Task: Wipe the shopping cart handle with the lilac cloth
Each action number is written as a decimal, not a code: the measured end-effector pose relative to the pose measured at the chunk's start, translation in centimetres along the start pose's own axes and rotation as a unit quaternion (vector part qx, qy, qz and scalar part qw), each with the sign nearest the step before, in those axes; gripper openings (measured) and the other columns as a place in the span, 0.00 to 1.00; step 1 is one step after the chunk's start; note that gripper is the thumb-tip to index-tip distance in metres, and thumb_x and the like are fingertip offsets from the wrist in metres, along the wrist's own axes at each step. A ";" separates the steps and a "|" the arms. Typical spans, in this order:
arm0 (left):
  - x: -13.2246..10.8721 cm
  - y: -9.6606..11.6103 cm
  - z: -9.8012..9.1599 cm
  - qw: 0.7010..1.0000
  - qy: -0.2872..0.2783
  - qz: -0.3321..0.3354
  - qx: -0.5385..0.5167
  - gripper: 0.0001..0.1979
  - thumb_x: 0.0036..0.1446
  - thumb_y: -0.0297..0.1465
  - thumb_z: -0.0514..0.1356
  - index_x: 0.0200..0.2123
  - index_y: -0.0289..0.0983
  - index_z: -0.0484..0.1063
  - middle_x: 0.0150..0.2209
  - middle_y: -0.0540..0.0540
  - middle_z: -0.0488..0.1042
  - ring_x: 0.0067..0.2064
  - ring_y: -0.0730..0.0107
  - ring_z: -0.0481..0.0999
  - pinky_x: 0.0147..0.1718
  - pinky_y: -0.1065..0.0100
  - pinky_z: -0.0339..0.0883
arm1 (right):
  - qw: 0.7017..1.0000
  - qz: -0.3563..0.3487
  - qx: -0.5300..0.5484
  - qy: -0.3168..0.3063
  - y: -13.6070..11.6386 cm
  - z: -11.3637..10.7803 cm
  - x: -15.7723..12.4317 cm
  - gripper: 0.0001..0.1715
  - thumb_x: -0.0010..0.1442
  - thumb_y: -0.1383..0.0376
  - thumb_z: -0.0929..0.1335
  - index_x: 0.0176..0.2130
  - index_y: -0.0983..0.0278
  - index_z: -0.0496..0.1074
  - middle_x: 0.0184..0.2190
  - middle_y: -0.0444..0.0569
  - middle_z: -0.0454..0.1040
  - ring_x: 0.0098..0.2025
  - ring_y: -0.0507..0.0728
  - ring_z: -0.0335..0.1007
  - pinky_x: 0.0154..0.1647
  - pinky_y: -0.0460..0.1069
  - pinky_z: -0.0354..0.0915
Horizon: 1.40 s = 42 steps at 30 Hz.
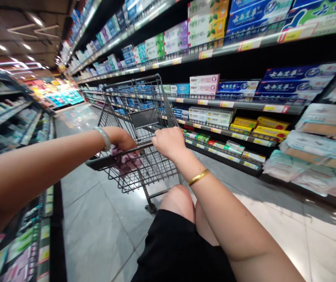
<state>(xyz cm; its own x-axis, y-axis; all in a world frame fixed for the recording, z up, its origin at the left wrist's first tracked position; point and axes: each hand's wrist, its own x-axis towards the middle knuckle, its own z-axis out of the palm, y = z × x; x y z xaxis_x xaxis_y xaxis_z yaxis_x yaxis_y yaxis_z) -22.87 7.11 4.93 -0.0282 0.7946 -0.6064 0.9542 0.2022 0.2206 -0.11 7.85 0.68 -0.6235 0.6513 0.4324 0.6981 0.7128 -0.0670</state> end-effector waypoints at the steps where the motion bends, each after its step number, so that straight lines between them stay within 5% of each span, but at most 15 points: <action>1: -1.0 -0.8 -0.3 0.999 -0.028 -0.030 0.009 0.12 0.31 0.23 0.71 0.25 0.36 0.79 0.17 0.47 0.69 0.25 0.58 0.73 0.31 0.58 0.72 | 1.000 -0.002 -0.001 0.003 0.1 0.1 0.0 0.24 0.67 0.62 0.58 0.41 0.64 0.82 0.42 0.57 0.84 0.44 0.63 0.79 0.40 0.53 0.59; 4: -4.6 -2.9 -0.6 0.991 -0.098 -0.086 -0.024 0.13 0.36 0.23 0.68 0.30 0.36 0.81 0.22 0.45 0.75 0.23 0.65 0.70 0.27 0.64 0.68 | 1.000 -0.003 -0.011 0.015 0.8 0.3 0.0 0.24 0.67 0.62 0.58 0.39 0.64 0.82 0.41 0.57 0.84 0.43 0.62 0.79 0.38 0.53 0.57; 9: -8.5 -3.5 1.6 0.989 -0.089 -0.036 -0.109 0.19 0.47 0.30 0.67 0.45 0.38 0.78 0.35 0.47 0.82 0.33 0.69 0.75 0.37 0.68 0.70 | 1.000 0.001 -0.021 0.022 2.2 0.4 -0.3 0.24 0.65 0.60 0.59 0.38 0.63 0.82 0.40 0.56 0.84 0.41 0.61 0.78 0.35 0.52 0.55; 19: -8.0 -0.6 3.0 0.975 -0.145 0.039 -0.166 0.22 0.48 0.41 0.71 0.44 0.35 0.78 0.42 0.42 0.84 0.43 0.62 0.80 0.46 0.61 0.73 | 0.999 -0.002 -0.047 0.027 5.9 0.2 -0.7 0.24 0.64 0.61 0.59 0.37 0.63 0.82 0.40 0.53 0.84 0.40 0.60 0.77 0.32 0.53 0.44; 29: -6.4 0.9 3.9 0.978 -0.077 0.045 -0.186 0.28 0.44 0.48 0.72 0.47 0.41 0.79 0.38 0.47 0.83 0.37 0.63 0.80 0.43 0.63 0.74 | 0.997 -0.027 -0.040 0.056 9.4 1.5 1.1 0.22 0.63 0.63 0.59 0.34 0.65 0.80 0.37 0.55 0.83 0.39 0.61 0.72 0.35 0.54 0.48; 33: -5.4 1.8 4.4 0.979 -0.029 0.064 -0.190 0.29 0.45 0.50 0.71 0.48 0.41 0.78 0.36 0.45 0.83 0.35 0.64 0.80 0.42 0.62 0.74 | 0.995 -0.033 -0.016 0.088 10.3 2.3 2.1 0.18 0.63 0.65 0.60 0.38 0.64 0.79 0.41 0.56 0.81 0.47 0.64 0.71 0.49 0.57 0.56; 37: -4.1 3.9 4.6 0.992 0.086 0.081 -0.042 0.22 0.55 0.48 0.62 0.45 0.39 0.80 0.36 0.44 0.83 0.37 0.64 0.79 0.42 0.64 0.72 | 0.985 0.010 0.072 0.157 7.8 2.2 2.0 0.18 0.66 0.66 0.60 0.48 0.63 0.76 0.50 0.54 0.79 0.55 0.64 0.68 0.63 0.59 0.53; 42: -1.6 6.1 4.4 0.974 0.209 0.063 0.052 0.15 0.56 0.37 0.62 0.44 0.36 0.80 0.43 0.41 0.83 0.45 0.56 0.79 0.49 0.63 0.69 | 0.973 -0.026 0.196 0.122 2.5 2.5 0.6 0.21 0.73 0.59 0.57 0.56 0.61 0.72 0.49 0.51 0.81 0.51 0.61 0.74 0.55 0.55 0.60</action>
<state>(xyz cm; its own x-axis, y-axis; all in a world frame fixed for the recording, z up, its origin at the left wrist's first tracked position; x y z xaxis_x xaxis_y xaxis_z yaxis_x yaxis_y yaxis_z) -15.66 4.59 3.88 -0.0064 0.9776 -0.2103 0.9822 0.0456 0.1823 0.35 10.69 -1.46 -0.5184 0.5653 0.6416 0.4506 0.8183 -0.3568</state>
